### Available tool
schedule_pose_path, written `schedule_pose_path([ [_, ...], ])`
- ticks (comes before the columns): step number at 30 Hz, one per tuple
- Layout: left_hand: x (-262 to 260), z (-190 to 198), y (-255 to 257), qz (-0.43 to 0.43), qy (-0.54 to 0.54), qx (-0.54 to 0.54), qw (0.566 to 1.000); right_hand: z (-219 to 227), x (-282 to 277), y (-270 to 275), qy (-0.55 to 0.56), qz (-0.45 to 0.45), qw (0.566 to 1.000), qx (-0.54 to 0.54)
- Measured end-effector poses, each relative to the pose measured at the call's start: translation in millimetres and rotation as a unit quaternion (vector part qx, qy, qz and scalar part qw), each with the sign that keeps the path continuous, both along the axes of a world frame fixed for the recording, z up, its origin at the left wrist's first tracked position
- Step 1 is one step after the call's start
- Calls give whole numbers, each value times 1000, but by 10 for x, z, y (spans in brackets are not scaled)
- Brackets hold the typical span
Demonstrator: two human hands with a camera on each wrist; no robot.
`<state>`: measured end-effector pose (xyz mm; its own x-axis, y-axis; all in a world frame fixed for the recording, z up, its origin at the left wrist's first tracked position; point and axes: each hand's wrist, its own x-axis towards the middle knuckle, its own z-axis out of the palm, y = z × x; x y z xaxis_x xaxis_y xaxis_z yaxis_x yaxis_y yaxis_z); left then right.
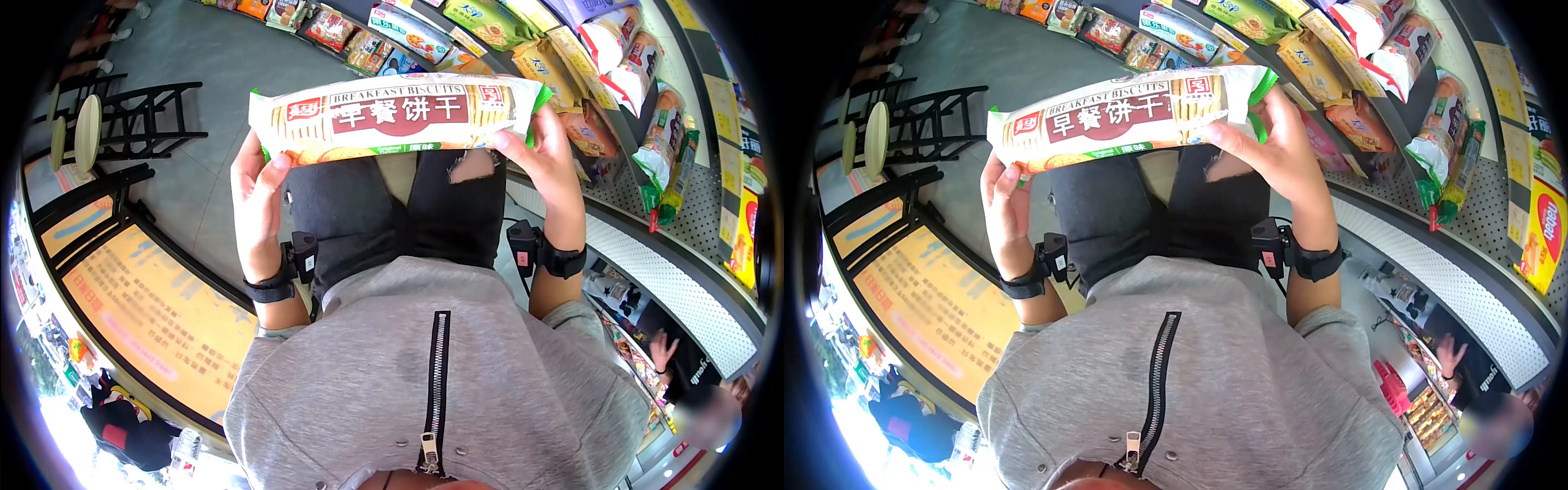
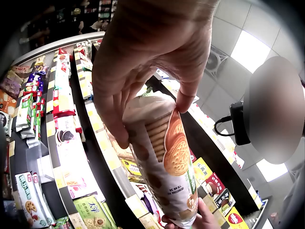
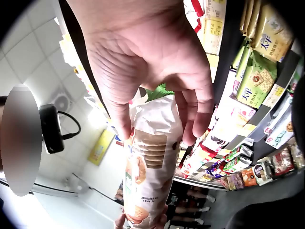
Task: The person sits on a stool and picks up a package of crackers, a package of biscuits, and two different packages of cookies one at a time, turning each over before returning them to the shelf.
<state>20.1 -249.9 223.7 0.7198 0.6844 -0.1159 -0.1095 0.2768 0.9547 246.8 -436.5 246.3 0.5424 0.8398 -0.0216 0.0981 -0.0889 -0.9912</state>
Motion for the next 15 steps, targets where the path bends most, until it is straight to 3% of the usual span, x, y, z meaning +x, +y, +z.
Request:
schedule_pose_path([
  [4, -28, -28, 33, -7, 33, 32, 999, 37, 4, -21, 50, -4, 999, -11],
  [15, -139, -50, 117, -47, 78, 70, 993, 78, 9, 18, 46, 7, 999, -11],
])
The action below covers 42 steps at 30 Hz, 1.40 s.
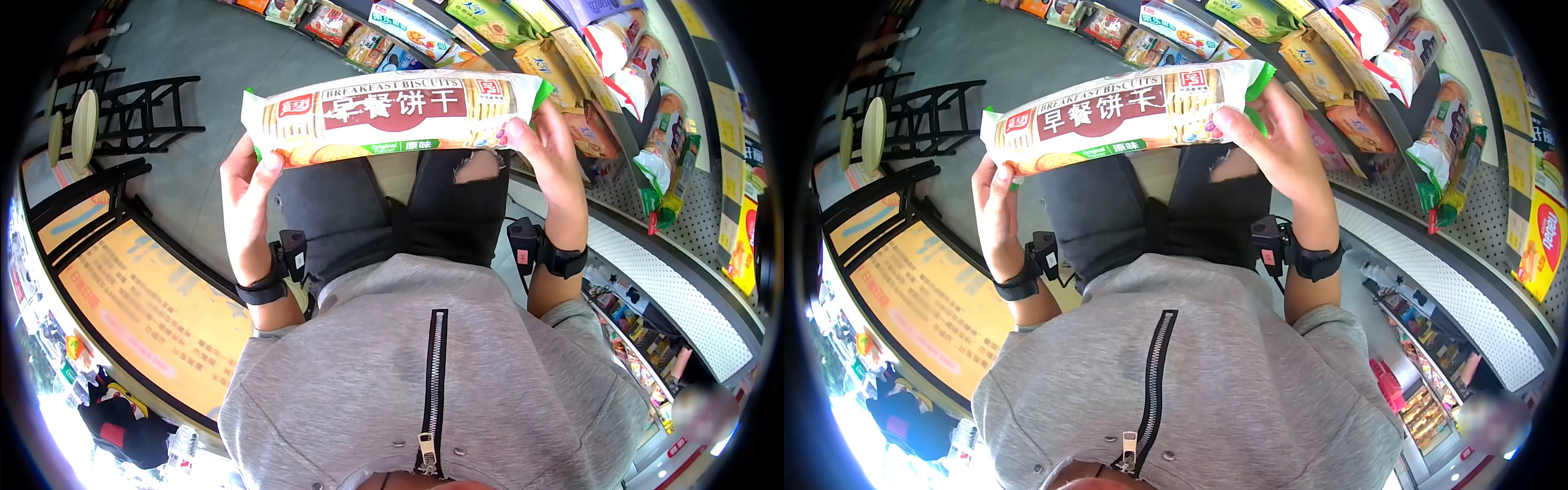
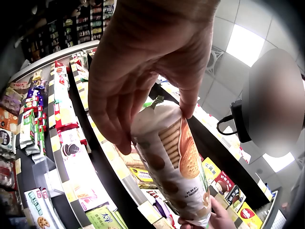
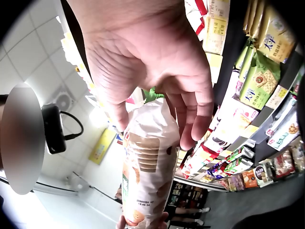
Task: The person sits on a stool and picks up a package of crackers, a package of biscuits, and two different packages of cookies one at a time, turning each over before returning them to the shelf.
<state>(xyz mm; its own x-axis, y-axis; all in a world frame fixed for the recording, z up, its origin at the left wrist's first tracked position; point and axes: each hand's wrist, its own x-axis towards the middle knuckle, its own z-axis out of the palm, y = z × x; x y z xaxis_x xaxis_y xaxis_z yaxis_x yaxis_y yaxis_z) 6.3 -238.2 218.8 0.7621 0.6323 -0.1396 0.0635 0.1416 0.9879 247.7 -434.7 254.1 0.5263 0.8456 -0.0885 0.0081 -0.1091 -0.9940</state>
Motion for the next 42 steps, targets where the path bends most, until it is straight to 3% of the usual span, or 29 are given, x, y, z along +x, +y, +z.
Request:
schedule_pose_path([
  [11, 30, 37, -37, 24, -24, 5, 999, 11, -23, -26, 12, -20, 1000, 6],
  [25, -111, 65, -58, -14, 0, 37, 999, 36, -68, -135, 28, -12, 999, 29],
  [26, -53, 77, -103, 26, -12, 29, 999, 49, -76, -131, 33, -11, 999, 28],
  [28, -38, 61, -104, 22, -4, 32, 999, 7, -57, -152, 28, -15, 999, 27],
  [29, -10, 64, -112, 22, -11, 31, 999, -3, -95, -170, 21, -85, 995, -40],
  [40, 64, -2, -89, 33, 21, 32, 999, -157, 104, -160, -22, -46, 997, -60],
  [42, 21, -36, -61, -19, 50, 40, 998, -151, 61, -150, -33, -53, 996, -60],
])
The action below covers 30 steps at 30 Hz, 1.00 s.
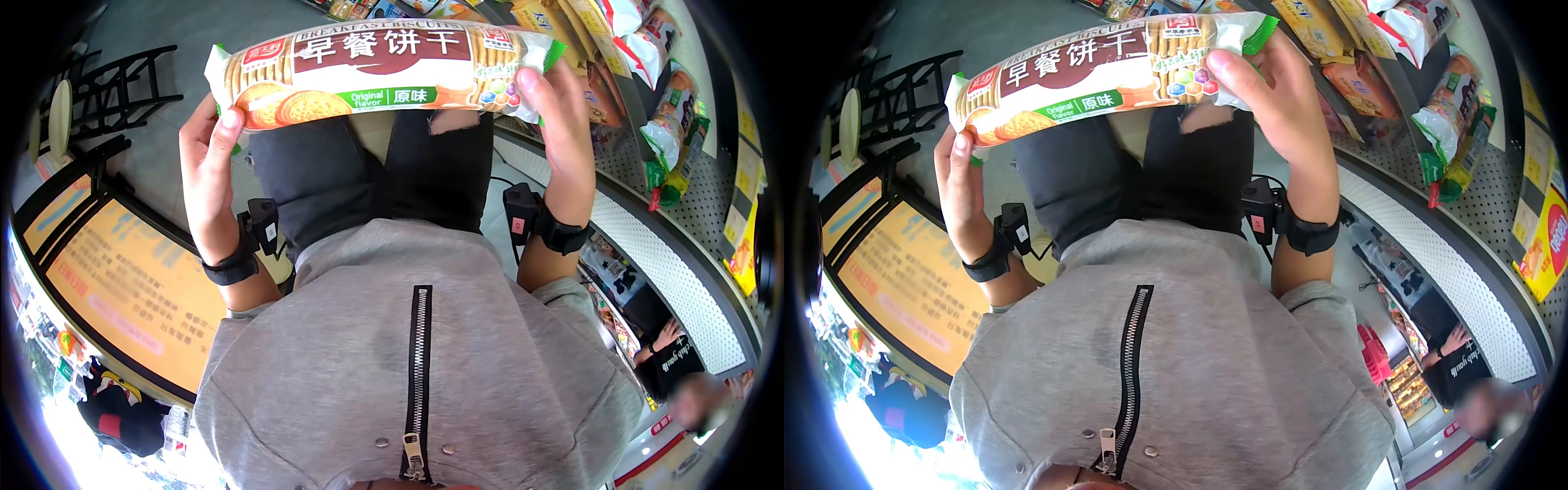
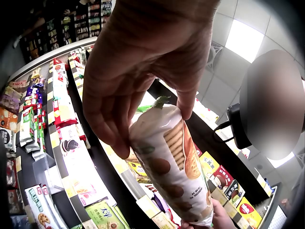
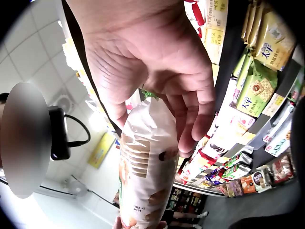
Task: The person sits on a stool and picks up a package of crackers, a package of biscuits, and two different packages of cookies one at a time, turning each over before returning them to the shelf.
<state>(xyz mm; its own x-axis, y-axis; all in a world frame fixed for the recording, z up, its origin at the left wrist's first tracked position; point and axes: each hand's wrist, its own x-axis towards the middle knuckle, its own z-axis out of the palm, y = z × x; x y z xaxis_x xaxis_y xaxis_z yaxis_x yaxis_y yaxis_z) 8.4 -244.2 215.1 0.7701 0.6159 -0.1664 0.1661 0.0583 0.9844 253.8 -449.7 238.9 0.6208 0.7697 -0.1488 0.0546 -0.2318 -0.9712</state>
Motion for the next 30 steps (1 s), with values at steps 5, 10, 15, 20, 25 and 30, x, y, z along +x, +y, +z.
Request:
schedule_pose_path([
  [5, -41, -52, 14, -8, -9, -10, 1000, 29, 7, -16, 69, 53, 994, 64],
  [10, -21, -9, -12, -12, -3, 2, 1000, 58, 27, 8, 66, 54, 995, 60],
  [15, -77, -36, 21, -16, 6, -9, 1000, 51, 13, 13, 52, 70, 992, 86],
  [20, -85, -23, 27, -13, 6, -10, 1000, 34, -27, 34, 39, 72, 993, 87],
  [25, -45, -4, 3, 0, -11, -11, 1000, 53, -6, 34, 32, 73, 994, 68],
  [30, -49, -21, 16, -2, -18, -8, 1000, 55, -11, 46, 31, 69, 996, 56],
])
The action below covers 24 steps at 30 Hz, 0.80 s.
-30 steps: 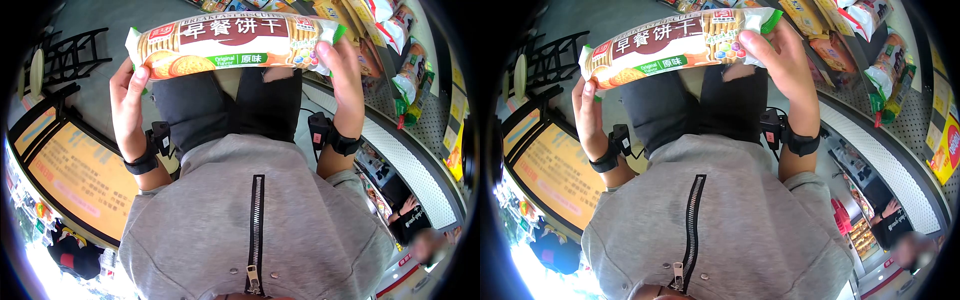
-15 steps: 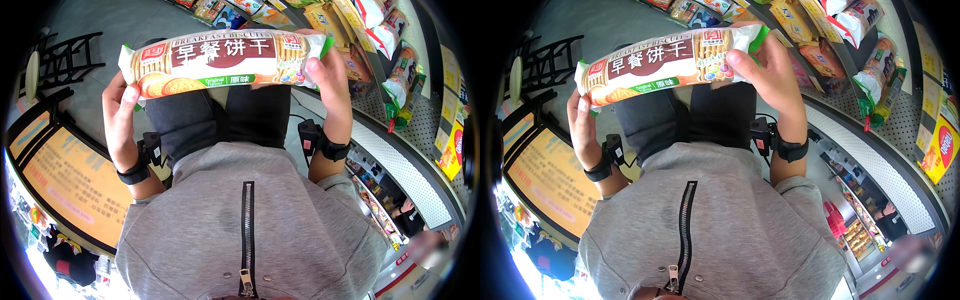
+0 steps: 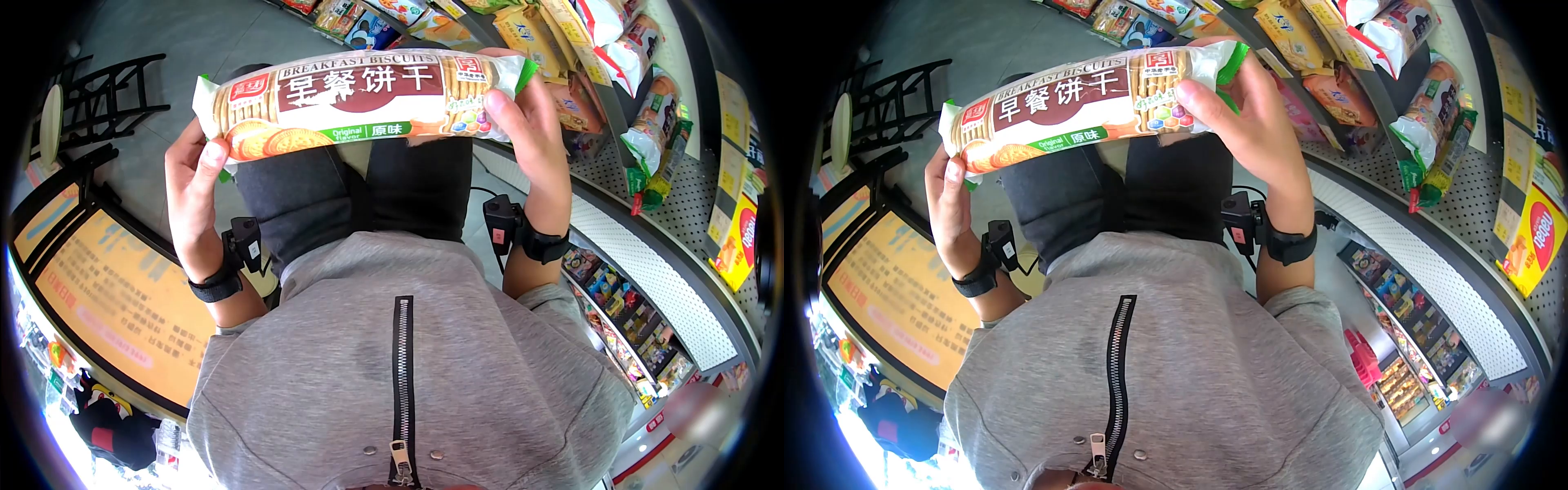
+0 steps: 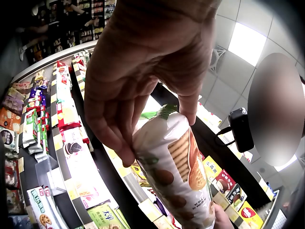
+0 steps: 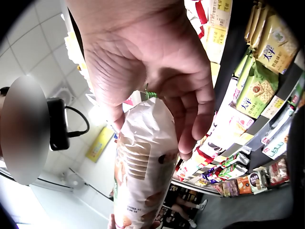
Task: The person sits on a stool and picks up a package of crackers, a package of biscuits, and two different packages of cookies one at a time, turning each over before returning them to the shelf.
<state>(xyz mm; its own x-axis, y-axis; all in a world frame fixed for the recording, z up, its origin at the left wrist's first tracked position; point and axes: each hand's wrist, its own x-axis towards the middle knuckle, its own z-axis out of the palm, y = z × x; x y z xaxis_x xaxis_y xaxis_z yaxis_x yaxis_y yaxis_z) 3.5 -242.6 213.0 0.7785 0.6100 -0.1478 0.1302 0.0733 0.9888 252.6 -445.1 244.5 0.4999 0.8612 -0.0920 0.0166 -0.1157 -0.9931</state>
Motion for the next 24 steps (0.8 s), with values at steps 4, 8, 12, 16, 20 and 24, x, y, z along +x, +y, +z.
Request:
schedule_pose_path([
  [4, -27, -19, 21, -5, -1, -1, 1000, 0, -11, 7, -1, -2, 1000, 0],
  [8, -43, -25, 29, -3, 0, -6, 1000, 2, -13, 17, -9, 11, 1000, 3],
  [12, -60, -28, 34, 4, -2, -18, 1000, 5, -15, 30, -10, 17, 1000, -7],
  [16, -77, -38, 26, 5, -4, -20, 1000, 0, -40, 40, -4, 13, 1000, -2],
  [20, -99, -48, 26, 1, -5, -22, 1000, 5, -50, 43, 0, 19, 1000, -5],
  [24, -102, -26, 33, 0, -6, -18, 1000, 10, -65, 34, 2, 8, 1000, -30],
])
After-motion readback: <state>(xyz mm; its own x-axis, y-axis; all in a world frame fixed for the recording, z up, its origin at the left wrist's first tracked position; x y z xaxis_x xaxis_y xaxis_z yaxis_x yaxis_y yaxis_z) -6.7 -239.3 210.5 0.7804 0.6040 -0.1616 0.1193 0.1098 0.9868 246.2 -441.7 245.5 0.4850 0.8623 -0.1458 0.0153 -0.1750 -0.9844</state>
